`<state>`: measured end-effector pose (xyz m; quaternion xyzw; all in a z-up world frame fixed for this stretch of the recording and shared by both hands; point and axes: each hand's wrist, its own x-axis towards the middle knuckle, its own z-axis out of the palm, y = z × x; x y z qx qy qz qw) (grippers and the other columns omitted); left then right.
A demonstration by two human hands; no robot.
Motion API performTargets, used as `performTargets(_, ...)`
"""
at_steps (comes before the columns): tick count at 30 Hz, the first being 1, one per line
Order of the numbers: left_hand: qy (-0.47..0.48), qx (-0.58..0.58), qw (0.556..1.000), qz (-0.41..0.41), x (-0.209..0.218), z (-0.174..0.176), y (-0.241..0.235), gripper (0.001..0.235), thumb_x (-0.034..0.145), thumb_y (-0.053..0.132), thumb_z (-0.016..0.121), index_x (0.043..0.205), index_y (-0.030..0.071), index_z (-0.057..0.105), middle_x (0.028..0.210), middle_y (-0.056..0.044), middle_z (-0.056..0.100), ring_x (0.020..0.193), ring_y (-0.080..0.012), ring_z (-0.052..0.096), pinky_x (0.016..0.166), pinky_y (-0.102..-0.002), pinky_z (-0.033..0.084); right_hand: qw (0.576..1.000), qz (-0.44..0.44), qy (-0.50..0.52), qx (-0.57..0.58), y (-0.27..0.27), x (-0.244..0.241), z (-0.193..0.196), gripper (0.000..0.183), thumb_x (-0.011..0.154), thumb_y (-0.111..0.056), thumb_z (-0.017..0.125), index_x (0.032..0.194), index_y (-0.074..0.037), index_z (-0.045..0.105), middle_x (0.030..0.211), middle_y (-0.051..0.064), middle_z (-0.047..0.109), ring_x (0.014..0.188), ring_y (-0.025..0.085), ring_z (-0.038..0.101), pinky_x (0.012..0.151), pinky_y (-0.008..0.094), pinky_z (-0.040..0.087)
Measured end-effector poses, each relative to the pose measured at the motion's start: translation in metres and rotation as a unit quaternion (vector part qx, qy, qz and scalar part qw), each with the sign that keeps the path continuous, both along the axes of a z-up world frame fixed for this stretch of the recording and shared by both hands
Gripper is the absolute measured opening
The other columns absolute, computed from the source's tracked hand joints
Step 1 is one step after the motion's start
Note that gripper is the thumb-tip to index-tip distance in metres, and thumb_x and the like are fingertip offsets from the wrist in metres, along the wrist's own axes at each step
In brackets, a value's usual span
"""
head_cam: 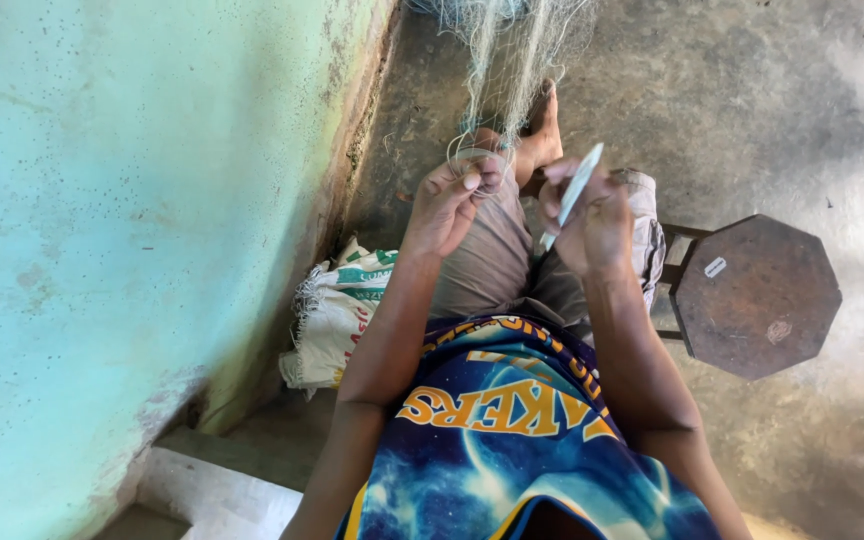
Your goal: The person sits on the floor and uses a white plastic tool to thread and knot a white string into a fishing net. They repeatedly pull the string through the mesh and secure it, working on a section of the net held between their legs.
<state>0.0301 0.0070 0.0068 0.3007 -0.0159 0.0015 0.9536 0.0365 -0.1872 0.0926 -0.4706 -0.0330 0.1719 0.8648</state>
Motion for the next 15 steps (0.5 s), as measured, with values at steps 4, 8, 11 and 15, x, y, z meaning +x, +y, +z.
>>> performTargets(4,-0.002,-0.030,1.000,0.000,0.002,-0.021,-0.002,0.018,0.095,0.009,0.073,0.102,-0.003,0.062,0.114,-0.020,0.069,0.104,-0.0282,0.073,0.096,-0.041,0.061,0.989,-0.016,0.103,0.105,0.014,-0.031,-0.017,0.028,0.100,-0.024,0.058,0.119,-0.003,0.060,0.095,0.006,0.059,0.077,0.017,0.063,0.055,0.025,0.048)
performTargets(8,0.000,-0.051,0.999,0.007,0.002,-0.033,-0.005,0.016,0.095,0.006,0.072,0.103,-0.004,0.062,0.120,-0.022,0.068,0.106,-0.0297,0.074,0.098,-0.042,0.062,0.972,-0.008,0.166,0.164,0.037,-0.065,-0.020,0.016,0.102,-0.010,0.057,0.116,-0.004,0.054,0.095,0.010,0.055,0.080,0.022,0.061,0.056,0.028,0.048)
performTargets(11,0.005,-0.065,0.998,0.010,0.001,-0.034,-0.007,0.015,0.095,0.005,0.072,0.103,-0.004,0.062,0.121,-0.022,0.068,0.105,-0.0300,0.074,0.098,-0.042,0.062,0.969,-0.003,0.200,0.141,0.051,-0.080,-0.029,0.015,0.103,-0.009,0.057,0.117,-0.007,0.052,0.097,0.008,0.052,0.082,0.022,0.057,0.060,0.030,0.044)
performTargets(15,0.000,-0.063,0.998,0.011,0.001,-0.029,-0.006,0.016,0.097,0.005,0.070,0.107,-0.005,0.063,0.123,-0.022,0.067,0.107,-0.0295,0.074,0.100,-0.043,0.062,0.972,-0.033,0.199,0.121,0.058,-0.083,-0.038,0.013,0.104,-0.008,0.059,0.115,-0.007,0.053,0.095,0.007,0.053,0.083,0.022,0.059,0.063,0.031,0.045)
